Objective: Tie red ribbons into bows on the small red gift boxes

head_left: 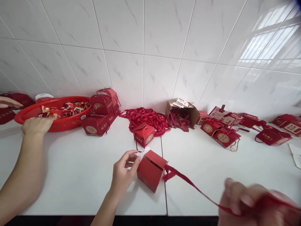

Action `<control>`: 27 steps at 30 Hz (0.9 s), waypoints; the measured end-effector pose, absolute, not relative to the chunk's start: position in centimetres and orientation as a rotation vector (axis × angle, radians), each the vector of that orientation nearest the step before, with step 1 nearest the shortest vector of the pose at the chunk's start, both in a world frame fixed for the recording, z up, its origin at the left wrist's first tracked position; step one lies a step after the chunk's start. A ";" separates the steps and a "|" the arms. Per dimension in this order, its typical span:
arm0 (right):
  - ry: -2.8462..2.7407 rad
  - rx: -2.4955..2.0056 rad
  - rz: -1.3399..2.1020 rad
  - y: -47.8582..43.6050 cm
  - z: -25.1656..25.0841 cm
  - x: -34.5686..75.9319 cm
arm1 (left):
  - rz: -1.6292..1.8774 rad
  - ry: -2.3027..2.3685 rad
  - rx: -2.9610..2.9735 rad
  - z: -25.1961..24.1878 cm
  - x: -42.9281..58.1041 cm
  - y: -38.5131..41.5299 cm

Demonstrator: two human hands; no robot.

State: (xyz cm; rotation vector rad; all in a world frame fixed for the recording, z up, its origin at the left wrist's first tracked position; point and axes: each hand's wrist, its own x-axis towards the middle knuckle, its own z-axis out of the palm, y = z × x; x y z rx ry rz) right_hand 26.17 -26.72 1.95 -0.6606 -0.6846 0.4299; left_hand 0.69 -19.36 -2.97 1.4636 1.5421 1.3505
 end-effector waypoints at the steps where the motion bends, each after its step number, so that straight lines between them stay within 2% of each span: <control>1: -0.683 -0.691 0.560 -26.1 1.9 25.4 | 1.353 1.528 1.435 -3.0 0.7 -19.4; 6: -0.913 -0.872 1.232 -21.6 0.1 20.6 | 1.355 1.430 1.285 -3.0 0.8 -19.7; 10: -1.234 -0.962 1.510 -19.2 -1.3 18.4 | 1.338 1.371 1.242 -3.0 0.9 -20.1; 14: -1.543 -1.052 1.466 -18.8 -1.7 17.8 | 1.324 1.334 1.241 -3.2 1.0 -20.3; 21: -1.605 -0.997 1.547 -18.8 -1.5 18.0 | 1.352 1.290 1.208 -3.2 1.1 -20.7; 27: -1.654 -1.152 1.434 -18.7 -1.4 17.9 | 1.356 1.291 1.193 -2.9 1.1 -21.1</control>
